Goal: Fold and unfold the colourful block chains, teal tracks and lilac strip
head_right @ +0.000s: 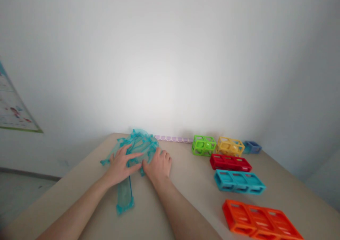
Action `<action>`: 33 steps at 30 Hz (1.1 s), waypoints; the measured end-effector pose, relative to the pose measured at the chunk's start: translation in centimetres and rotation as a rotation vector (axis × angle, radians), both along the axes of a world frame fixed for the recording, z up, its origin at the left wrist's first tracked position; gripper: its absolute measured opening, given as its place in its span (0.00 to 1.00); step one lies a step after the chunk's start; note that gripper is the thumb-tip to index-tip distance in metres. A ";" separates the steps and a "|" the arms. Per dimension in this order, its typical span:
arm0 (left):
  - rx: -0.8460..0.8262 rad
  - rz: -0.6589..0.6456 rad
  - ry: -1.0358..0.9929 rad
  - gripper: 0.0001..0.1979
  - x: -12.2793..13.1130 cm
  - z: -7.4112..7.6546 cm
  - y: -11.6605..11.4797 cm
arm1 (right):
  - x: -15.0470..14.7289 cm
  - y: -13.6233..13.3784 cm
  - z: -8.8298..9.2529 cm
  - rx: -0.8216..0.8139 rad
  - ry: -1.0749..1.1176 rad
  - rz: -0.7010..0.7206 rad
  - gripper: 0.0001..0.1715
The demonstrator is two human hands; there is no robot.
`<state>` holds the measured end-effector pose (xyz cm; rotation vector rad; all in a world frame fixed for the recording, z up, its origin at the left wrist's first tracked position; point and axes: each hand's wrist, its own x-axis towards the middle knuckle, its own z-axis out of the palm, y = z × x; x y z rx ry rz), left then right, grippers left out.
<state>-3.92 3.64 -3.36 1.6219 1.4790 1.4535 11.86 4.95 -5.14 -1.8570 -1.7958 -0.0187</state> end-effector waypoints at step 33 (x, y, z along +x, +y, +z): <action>0.254 -0.628 0.336 0.30 10.1 -1.4 -7.3 | 9.4 -5.9 0.2 -0.038 0.618 -0.044 0.17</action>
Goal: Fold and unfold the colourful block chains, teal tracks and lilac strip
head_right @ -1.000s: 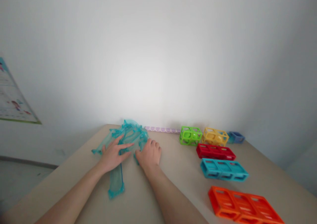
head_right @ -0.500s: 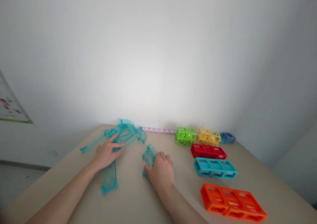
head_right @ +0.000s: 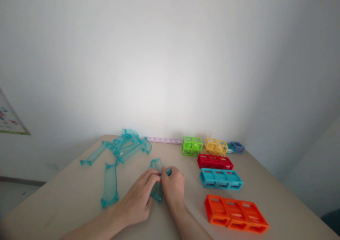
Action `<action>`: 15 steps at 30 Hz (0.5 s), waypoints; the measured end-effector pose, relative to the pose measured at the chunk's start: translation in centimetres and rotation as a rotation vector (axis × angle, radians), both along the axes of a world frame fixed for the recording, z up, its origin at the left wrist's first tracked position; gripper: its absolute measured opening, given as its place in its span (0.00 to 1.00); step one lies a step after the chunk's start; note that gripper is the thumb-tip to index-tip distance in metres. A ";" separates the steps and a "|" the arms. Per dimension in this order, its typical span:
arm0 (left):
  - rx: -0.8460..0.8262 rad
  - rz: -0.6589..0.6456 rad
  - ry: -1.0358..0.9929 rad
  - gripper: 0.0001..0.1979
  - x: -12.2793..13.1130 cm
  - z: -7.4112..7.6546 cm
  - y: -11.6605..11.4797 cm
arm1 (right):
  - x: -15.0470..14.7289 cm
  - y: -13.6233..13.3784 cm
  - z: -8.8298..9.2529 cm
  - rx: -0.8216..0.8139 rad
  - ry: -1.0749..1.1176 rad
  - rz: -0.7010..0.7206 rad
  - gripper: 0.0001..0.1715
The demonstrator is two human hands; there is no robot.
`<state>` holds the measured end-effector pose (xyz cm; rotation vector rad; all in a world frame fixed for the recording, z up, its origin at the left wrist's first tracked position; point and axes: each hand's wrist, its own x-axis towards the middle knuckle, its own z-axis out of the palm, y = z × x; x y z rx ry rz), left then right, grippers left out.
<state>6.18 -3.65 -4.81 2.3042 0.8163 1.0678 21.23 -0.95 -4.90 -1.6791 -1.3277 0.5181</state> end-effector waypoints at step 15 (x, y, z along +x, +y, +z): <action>0.199 0.340 0.342 0.14 2.1 -1.0 1.9 | -0.1 1.9 -0.7 0.108 0.899 -0.002 0.20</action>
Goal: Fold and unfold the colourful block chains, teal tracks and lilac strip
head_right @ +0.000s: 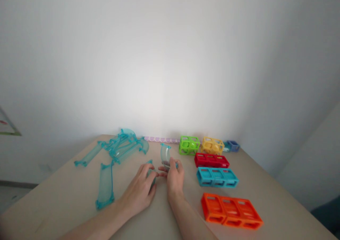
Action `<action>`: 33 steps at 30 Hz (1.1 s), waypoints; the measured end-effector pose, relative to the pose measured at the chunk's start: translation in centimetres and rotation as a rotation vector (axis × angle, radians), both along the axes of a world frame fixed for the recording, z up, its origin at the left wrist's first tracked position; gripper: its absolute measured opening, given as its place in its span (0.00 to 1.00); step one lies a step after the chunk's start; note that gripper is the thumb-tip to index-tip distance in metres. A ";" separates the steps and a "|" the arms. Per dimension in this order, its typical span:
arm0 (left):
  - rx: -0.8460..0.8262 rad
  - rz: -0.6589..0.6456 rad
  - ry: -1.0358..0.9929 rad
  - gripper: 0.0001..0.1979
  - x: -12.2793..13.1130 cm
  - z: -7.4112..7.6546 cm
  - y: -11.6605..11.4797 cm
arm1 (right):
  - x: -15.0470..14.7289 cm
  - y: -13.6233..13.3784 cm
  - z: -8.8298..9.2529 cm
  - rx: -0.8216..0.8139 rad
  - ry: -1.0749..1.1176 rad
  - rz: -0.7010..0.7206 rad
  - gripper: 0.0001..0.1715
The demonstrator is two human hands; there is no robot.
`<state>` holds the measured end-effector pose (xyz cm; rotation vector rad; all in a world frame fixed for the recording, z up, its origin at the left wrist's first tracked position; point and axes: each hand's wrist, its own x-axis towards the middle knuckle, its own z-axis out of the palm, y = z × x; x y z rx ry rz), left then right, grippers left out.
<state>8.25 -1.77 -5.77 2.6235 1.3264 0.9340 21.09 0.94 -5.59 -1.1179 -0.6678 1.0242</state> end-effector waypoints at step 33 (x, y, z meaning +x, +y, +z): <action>-0.370 0.352 0.060 0.14 -1.8 1.9 -0.6 | -1.2 -0.9 0.0 0.038 0.207 0.167 0.30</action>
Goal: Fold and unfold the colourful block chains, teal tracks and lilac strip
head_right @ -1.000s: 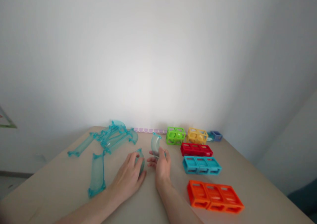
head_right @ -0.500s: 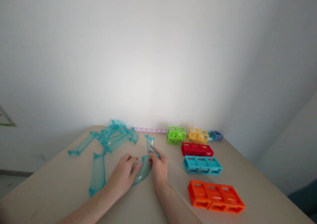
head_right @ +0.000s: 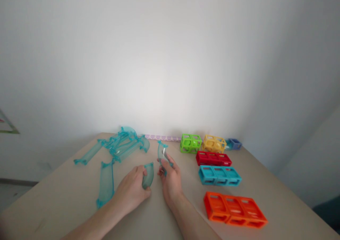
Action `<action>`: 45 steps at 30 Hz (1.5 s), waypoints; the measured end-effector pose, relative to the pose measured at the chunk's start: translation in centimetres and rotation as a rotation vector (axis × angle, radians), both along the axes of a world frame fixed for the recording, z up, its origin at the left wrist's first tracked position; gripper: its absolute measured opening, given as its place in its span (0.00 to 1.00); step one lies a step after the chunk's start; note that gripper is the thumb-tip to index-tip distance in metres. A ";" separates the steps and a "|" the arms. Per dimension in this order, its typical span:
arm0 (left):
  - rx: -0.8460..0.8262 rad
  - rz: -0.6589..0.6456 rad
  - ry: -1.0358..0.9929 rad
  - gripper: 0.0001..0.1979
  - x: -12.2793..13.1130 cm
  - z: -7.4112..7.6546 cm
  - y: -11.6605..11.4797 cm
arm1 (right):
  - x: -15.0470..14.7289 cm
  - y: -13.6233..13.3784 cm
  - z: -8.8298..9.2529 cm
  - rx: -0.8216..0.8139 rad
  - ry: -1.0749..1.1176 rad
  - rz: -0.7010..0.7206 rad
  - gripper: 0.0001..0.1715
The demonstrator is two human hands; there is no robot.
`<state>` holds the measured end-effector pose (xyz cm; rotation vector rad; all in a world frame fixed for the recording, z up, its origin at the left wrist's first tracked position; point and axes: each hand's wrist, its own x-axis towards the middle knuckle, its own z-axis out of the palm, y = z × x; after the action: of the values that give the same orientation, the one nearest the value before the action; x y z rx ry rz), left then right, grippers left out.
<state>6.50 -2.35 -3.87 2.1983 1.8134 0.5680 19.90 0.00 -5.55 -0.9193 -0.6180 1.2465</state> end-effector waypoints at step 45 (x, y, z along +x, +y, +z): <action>0.003 -0.059 -1.106 0.11 0.0 -1.4 4.2 | -0.4 -0.1 0.5 0.260 -0.960 0.037 0.03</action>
<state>6.52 1.89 -5.22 1.3837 1.1082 1.3906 19.51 -0.10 -5.01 -1.2666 -1.5127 0.6664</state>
